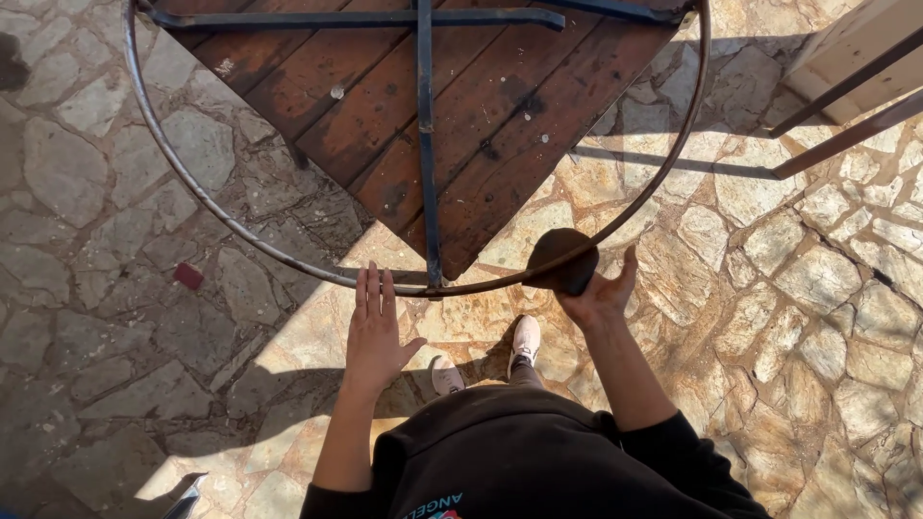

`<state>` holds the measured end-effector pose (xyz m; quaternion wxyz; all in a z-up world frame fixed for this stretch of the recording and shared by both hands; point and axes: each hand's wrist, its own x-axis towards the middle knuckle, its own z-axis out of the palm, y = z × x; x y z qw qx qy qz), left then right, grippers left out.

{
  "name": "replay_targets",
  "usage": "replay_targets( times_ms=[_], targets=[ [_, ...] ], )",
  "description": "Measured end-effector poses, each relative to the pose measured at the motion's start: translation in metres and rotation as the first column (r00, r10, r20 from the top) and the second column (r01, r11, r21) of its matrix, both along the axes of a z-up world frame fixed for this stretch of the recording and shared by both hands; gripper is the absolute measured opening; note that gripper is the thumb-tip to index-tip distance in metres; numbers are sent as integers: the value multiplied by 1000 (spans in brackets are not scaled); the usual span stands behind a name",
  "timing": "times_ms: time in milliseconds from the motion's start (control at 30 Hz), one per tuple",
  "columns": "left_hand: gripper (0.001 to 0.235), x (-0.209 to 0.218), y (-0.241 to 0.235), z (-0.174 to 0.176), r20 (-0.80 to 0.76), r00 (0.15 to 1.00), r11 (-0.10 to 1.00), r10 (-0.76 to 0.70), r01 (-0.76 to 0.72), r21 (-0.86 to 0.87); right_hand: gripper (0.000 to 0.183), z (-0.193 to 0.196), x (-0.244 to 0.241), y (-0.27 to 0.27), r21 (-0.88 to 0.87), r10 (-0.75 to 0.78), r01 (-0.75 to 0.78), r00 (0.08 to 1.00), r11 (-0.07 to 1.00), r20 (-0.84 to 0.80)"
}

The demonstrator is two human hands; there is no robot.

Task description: Cleaning a circular metal frame with a wet cloth and then grinding it with a power tool

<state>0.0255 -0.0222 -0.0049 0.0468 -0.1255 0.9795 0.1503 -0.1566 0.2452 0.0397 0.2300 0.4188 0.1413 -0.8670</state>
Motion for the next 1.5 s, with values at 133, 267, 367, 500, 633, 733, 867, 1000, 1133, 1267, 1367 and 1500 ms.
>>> replay_targets(
  times_ms=[133,267,367,500,633,733,867,1000,1133,1267,1367,1500],
  targets=[
    [135,-2,6,-4,5,999,999,35,-36,19,77,24,7,-15,-7,7,-7,1000,1000,8],
    [135,-2,8,-2,11,999,999,46,-46,-6,86,-2,-7,5,-53,153,-151,988,987,30],
    [137,-5,12,0,55,996,997,72,-72,3,85,1,-46,44,6,-66,66,994,998,-84],
    [136,-7,15,-2,67,993,995,101,-102,-2,76,0,-24,22,-37,8,-9,999,999,-31],
    [134,-9,19,1,50,991,993,121,-121,-3,79,18,-52,41,10,92,-92,995,996,-41],
    [133,-9,20,3,61,989,991,133,-132,-19,76,28,-76,56,33,-41,43,996,999,-84],
    [132,-13,22,2,57,985,987,161,-160,-29,80,2,-32,21,-28,236,-235,972,972,21],
    [130,-14,23,7,53,983,984,176,-176,-4,83,15,-68,56,5,130,-130,991,991,-23],
    [130,-15,28,6,20,981,981,193,-193,5,87,-6,-45,38,-28,177,-177,984,984,-4],
    [131,-16,28,9,3,979,977,205,-205,56,89,-5,-51,39,-69,281,-280,960,957,0],
    [132,-18,32,10,34,973,970,230,-232,67,88,5,-84,69,-2,44,-45,993,999,-109],
    [132,-22,34,10,34,966,963,257,-259,81,90,-15,-46,44,-65,237,-238,971,969,-13]
  ],
)
